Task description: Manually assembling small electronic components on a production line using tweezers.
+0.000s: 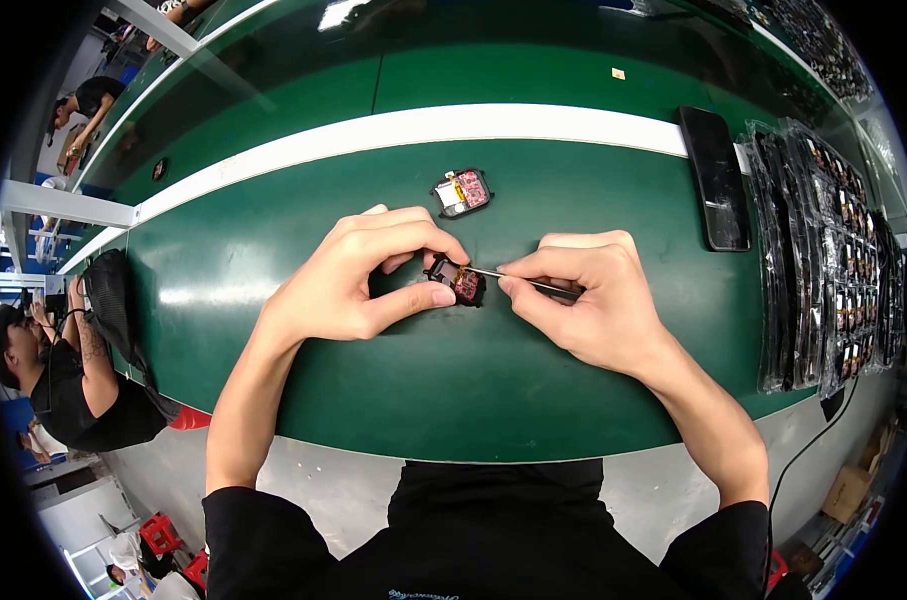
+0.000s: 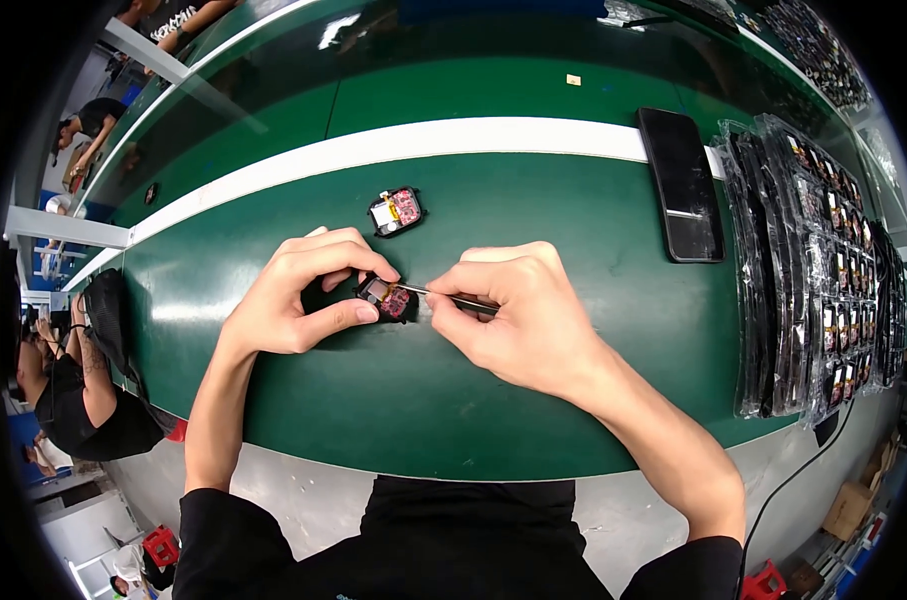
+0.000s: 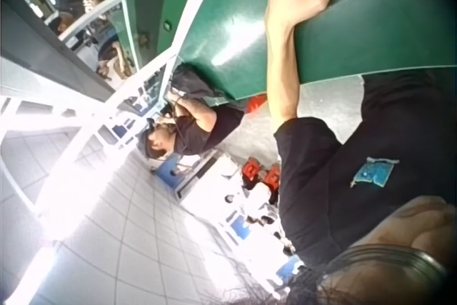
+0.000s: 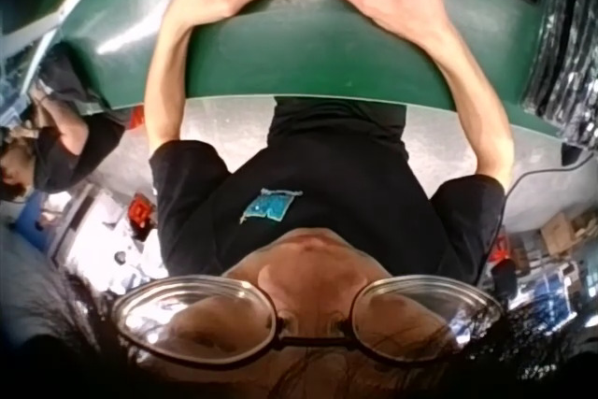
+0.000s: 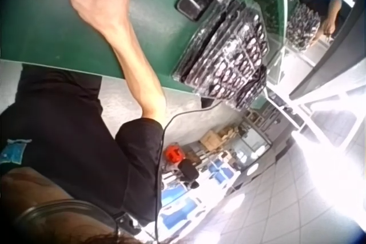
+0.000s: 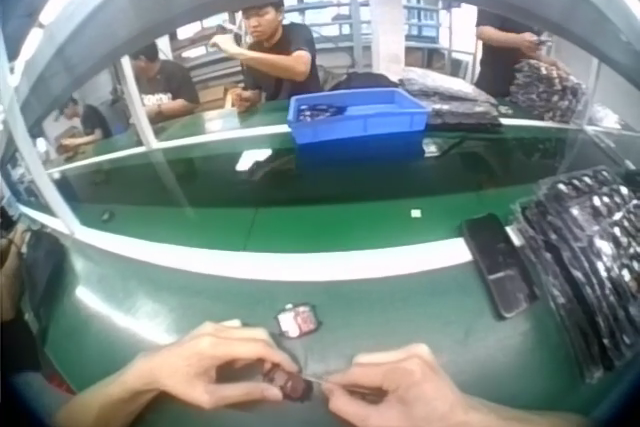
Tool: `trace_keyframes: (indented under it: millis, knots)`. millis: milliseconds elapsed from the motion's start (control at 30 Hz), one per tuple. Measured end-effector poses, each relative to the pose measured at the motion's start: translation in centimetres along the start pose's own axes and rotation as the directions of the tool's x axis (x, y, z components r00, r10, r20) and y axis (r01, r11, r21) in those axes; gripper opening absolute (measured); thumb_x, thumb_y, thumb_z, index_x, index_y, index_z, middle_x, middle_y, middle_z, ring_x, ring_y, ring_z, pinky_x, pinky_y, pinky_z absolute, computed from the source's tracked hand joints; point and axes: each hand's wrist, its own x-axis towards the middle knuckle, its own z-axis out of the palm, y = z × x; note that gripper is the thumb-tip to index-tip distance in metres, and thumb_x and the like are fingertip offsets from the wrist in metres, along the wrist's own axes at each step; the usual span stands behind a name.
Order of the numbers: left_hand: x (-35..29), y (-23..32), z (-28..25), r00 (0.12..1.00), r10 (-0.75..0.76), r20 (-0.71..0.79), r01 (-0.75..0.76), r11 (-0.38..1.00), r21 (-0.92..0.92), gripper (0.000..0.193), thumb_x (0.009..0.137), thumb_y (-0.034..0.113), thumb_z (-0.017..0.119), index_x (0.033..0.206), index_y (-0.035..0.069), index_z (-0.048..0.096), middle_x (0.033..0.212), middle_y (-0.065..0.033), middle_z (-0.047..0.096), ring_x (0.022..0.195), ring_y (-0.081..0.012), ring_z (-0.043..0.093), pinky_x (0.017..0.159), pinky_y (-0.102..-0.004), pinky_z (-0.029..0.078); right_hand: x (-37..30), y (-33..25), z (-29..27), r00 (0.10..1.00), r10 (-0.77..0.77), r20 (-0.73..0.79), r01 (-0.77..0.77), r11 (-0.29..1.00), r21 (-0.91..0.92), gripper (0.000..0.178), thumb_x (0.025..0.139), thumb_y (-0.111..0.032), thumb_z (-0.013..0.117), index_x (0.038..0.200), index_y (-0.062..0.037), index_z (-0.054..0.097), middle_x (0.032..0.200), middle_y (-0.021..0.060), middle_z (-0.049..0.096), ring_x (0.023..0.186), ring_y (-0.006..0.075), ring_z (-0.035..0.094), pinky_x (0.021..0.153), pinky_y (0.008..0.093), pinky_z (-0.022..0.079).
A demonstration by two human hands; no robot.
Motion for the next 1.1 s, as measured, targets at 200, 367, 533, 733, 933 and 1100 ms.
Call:
trace_keyframes:
  millis: [200, 367, 533, 733, 933, 1100]
  knots:
    - [0.1, -0.2, 0.1, 0.999, 0.040, -0.032, -0.040, 0.999, -0.011, 0.036, 0.085, 0.016, 0.094, 0.118, 0.010, 0.081, 0.090, -0.0013, 0.071, 0.069, -0.0189, 0.051, 0.071, -0.0361, 0.039, -0.3, 0.3, 0.3, 0.997, -0.064, -0.041, 0.063, 0.997, -0.039, 0.008, 0.089, 0.002, 0.084, 0.097, 0.0015, 0.086, 0.069, 0.0059, 0.069, 0.055, 0.0096, 0.057, 0.051, 0.0298, 0.039]
    - [0.1, -0.3, 0.0, 1.000, 0.025, -0.011, -0.025, 0.999, -0.024, 0.040, 0.079, 0.013, 0.095, 0.117, 0.007, 0.083, 0.095, -0.0033, 0.073, 0.072, -0.0182, 0.047, 0.072, -0.0351, 0.038, -0.6, 0.3, -0.2, 0.996, -0.088, -0.025, 0.086, 0.992, -0.093, 0.008, 0.089, 0.001, 0.084, 0.097, 0.0007, 0.086, 0.067, 0.0055, 0.068, 0.055, 0.0086, 0.056, 0.051, 0.0291, 0.038]
    - [0.0, 0.0, 0.1, 0.998, -0.026, -0.053, 0.024, 0.998, -0.051, 0.047, 0.077, 0.016, 0.097, 0.121, 0.009, 0.082, 0.089, -0.0021, 0.069, 0.072, -0.0171, 0.046, 0.073, -0.0345, 0.038, -0.1, 0.0, -0.7, 0.995, -0.078, -0.069, 0.073, 0.996, -0.060, 0.007, 0.091, 0.001, 0.084, 0.098, 0.0016, 0.086, 0.072, 0.0040, 0.071, 0.059, 0.0059, 0.058, 0.052, 0.0269, 0.040]
    - [0.5, 0.0, 0.8, 0.994, 0.084, -0.070, -0.077, 0.992, 0.095, 0.054, 0.077, 0.019, 0.100, 0.127, 0.010, 0.082, 0.085, -0.0002, 0.066, 0.072, -0.0166, 0.054, 0.073, -0.0341, 0.040, 0.4, 0.3, -0.5, 0.985, -0.006, -0.175, 0.014, 0.999, 0.044, 0.008, 0.103, 0.000, 0.077, 0.111, 0.0017, 0.077, 0.087, 0.0048, 0.075, 0.067, 0.0050, 0.059, 0.057, 0.0247, 0.045]
    - [0.3, 0.0, 0.9, 0.990, 0.126, -0.069, -0.118, 0.987, 0.109, 0.046, 0.083, 0.025, 0.098, 0.122, 0.011, 0.078, 0.088, -0.0013, 0.068, 0.082, -0.0200, 0.068, 0.078, -0.0360, 0.044, -0.2, -0.8, 1.2, 0.998, -0.051, -0.036, 0.047, 0.993, -0.113, 0.032, 0.093, -0.016, 0.086, 0.119, -0.0034, 0.072, 0.096, 0.0083, 0.068, 0.077, 0.0226, 0.070, 0.065, 0.0379, 0.056]
    - [-0.1, 0.5, 0.9, 0.997, 0.030, -0.071, -0.024, 0.995, 0.092, 0.062, 0.081, 0.028, 0.100, 0.135, 0.013, 0.074, 0.092, 0.0003, 0.069, 0.075, -0.0186, 0.059, 0.077, -0.0355, 0.043, -0.6, -1.2, 1.5, 0.996, -0.085, -0.001, 0.082, 0.961, -0.264, 0.049, 0.085, -0.019, 0.091, 0.129, -0.0052, 0.074, 0.098, 0.0084, 0.070, 0.082, 0.0243, 0.077, 0.068, 0.0402, 0.061]
